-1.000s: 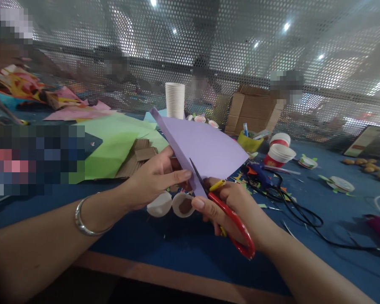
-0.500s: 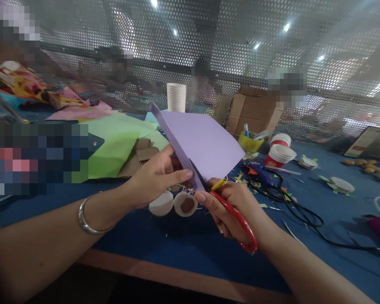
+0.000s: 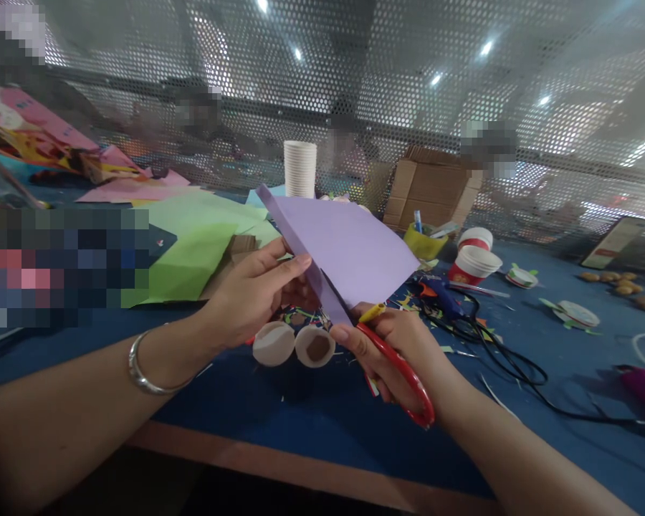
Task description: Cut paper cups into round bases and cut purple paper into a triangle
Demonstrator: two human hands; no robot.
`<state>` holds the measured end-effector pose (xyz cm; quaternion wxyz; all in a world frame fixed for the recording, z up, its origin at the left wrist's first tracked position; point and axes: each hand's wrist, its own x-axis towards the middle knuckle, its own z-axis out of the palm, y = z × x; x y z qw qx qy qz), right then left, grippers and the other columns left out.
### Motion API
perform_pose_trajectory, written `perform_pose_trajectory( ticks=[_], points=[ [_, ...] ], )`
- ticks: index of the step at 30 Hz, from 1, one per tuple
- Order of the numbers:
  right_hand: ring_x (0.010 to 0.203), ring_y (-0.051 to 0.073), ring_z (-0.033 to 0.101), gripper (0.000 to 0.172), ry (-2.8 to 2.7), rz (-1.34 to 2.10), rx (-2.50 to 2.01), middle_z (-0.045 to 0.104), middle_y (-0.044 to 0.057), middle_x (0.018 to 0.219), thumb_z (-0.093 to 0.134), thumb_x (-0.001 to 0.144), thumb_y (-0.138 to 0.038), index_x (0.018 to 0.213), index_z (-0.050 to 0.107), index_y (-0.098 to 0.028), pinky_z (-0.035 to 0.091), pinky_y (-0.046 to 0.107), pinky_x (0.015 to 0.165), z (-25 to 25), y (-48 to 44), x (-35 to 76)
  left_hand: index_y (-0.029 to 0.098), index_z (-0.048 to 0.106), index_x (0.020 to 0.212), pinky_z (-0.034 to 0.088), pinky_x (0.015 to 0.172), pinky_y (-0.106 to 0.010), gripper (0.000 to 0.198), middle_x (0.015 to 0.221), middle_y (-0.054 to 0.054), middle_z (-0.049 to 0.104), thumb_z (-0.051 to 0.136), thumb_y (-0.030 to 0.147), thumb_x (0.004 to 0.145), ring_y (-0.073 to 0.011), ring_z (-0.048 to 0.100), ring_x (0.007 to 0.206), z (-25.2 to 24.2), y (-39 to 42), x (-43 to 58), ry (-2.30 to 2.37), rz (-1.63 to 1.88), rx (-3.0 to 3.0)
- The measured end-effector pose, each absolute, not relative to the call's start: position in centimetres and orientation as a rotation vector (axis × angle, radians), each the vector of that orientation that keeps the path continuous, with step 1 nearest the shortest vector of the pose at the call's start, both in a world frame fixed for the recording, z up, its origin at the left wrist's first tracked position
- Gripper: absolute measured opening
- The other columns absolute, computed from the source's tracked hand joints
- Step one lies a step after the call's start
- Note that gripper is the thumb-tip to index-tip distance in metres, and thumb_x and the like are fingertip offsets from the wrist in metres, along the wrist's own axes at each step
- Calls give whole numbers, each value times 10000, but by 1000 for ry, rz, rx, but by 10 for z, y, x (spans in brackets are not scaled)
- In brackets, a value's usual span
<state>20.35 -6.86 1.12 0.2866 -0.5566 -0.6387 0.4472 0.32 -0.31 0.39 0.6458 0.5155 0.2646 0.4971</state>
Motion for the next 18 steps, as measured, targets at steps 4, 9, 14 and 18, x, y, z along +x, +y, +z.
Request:
perform_pose_trajectory(
  ticks=[4,9,14,18],
  points=[
    [295,65,426,567,-1709,1199,-1504,496,-41,410,662,836,-680,583,455,-216,290,184,335,11,-68,204,184,601,1006,586,626,-281,140,747,4,718,658,289,934,-139,694,627,2,-4,4,585,1125,1172],
    [297,81,441,558,-1713,1201,-1521,476,-47,389,659,836,-680,588,453,-225,304,191,339,11,-68,202,164,622,1013,581,673,-289,125,851,-23,748,660,251,932,-140,705,681,1,-5,6,579,1174,1166],
    [291,83,440,548,-1709,1207,-1520,467,-57,396,664,827,-685,606,460,-227,309,198,340,12,-68,202,145,623,1010,591,749,-309,121,942,-51,748,666,223,927,-166,727,807,1,-4,5,564,1203,1170],
    [286,84,435,536,-1734,1190,-1519,500,-45,401,660,835,-676,617,472,-224,306,195,327,11,-67,202,143,610,982,590,746,-305,98,949,-59,747,657,215,935,-174,730,836,1,-4,4,564,1188,1184]
  ],
)
